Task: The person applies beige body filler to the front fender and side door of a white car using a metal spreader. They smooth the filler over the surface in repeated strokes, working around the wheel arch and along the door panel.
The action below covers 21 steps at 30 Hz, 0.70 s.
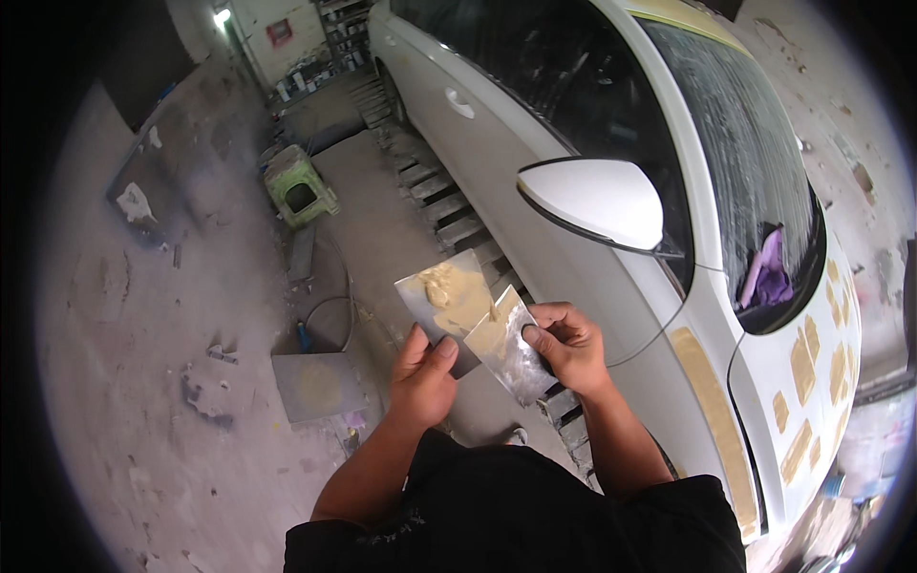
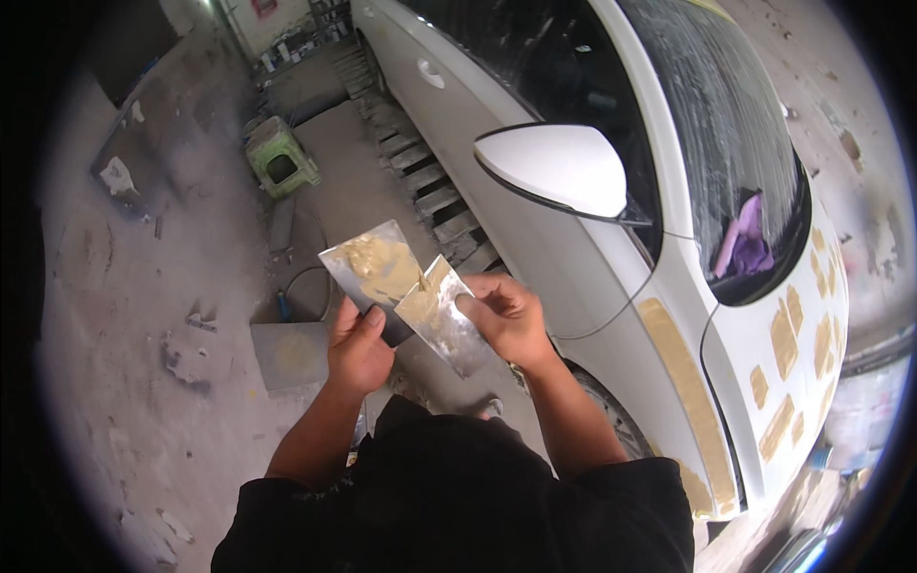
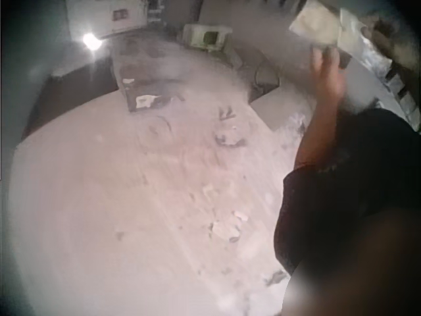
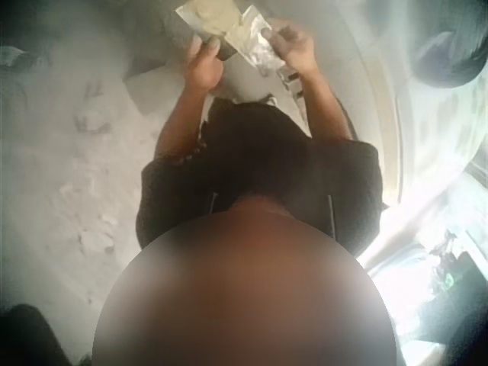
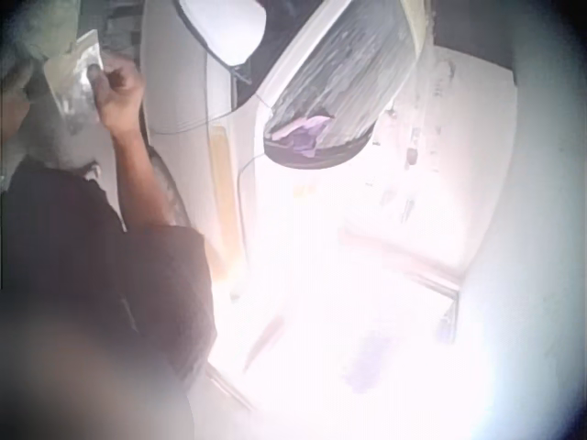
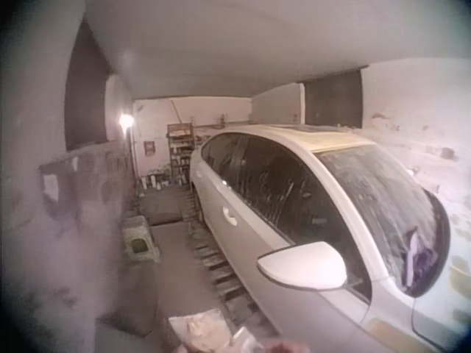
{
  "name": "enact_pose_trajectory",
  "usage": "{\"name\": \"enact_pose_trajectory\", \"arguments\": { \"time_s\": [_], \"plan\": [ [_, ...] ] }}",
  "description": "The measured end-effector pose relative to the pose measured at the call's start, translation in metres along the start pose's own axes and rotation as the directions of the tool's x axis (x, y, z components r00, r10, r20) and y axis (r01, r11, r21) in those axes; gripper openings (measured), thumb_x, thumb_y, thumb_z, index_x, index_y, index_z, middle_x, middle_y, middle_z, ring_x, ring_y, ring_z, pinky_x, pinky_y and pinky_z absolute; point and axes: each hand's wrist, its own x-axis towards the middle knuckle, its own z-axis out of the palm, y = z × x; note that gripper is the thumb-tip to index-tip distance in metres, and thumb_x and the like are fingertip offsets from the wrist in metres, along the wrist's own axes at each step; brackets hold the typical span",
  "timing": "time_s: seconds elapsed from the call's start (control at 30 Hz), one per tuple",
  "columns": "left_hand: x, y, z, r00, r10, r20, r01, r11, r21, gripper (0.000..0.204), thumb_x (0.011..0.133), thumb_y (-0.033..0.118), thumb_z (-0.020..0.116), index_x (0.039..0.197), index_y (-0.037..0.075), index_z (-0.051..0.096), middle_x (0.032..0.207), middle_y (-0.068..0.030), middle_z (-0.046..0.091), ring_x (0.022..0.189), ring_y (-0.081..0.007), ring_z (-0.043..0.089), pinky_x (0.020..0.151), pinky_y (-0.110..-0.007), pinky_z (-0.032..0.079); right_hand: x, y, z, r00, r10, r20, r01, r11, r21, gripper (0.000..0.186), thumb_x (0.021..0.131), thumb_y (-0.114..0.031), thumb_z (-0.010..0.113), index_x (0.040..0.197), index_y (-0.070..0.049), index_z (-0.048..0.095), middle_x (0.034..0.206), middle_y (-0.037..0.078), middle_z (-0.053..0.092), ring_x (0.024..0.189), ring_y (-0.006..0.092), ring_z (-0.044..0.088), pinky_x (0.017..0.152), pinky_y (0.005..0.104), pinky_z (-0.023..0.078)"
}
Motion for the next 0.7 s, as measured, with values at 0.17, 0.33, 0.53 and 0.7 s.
{"name": "enact_pose_trajectory", "arguments": {
  "time_s": [0.17, 0.33, 0.53, 0.7],
  "plan": [
    [0.006, 0.018, -0.046, 0.988, -0.142, -0.055, 0.152, 0.922, 0.357, 0.046, 0.107, 0.008, 0.053, 0.151, -0.002, 0.046, 0.141, -0.009, 0.06, 0.13, -0.017, 0.054, 0.112, -0.035, 0.04, 0.055, 0.016, 0.029, 0.998, 0.027, 0.064, -0.027, 1.0, 0.001, 0.026, 0.099, 0.004, 0.068, 0.125, 0.005, 0.066, 0.107, 0.009, 0.074, 0.095, 0.0124, 0.069, 0.086, 0.0289, 0.057],
    [0.036, 0.071, -0.122, 0.998, -0.047, -0.036, 0.057, 0.582, 0.811, 0.034, 0.106, 0.011, 0.055, 0.137, -0.002, 0.056, 0.118, -0.0147, 0.065, 0.11, -0.0213, 0.063, 0.095, -0.034, 0.049, 0.119, 0.048, 0.08, 0.995, 0.02, 0.094, -0.016, 0.999, -0.044, 0.028, 0.099, 0.002, 0.069, 0.126, 0.006, 0.066, 0.104, 0.009, 0.074, 0.092, 0.0125, 0.069, 0.084, 0.0278, 0.056],
    [0.075, 0.138, -0.222, 0.995, -0.091, 0.029, 0.003, 0.326, 0.945, 0.037, 0.104, 0.01, 0.059, 0.139, 0.0, 0.056, 0.115, -0.0166, 0.067, 0.105, -0.026, 0.067, 0.093, -0.035, 0.052, 0.219, 0.088, 0.157, 0.996, -0.036, 0.086, 0.037, 0.999, -0.016, 0.027, 0.1, 0.001, 0.067, 0.127, 0.005, 0.068, 0.108, 0.008, 0.074, 0.096, 0.0126, 0.068, 0.085, 0.0281, 0.055],
    [0.115, 0.192, -0.304, 0.934, -0.299, -0.197, 0.358, 0.794, 0.492, 0.045, 0.103, 0.005, 0.06, 0.147, 0.001, 0.052, 0.126, -0.0111, 0.07, 0.114, -0.0173, 0.066, 0.099, -0.032, 0.051, 0.291, 0.073, 0.191, 0.894, -0.326, 0.307, 0.401, 0.889, -0.223, 0.029, 0.092, 0.007, 0.07, 0.121, 0.0, 0.074, 0.123, 0.016, 0.071, 0.109, 0.0243, 0.068, 0.094, 0.0327, 0.053]
  ]
}}
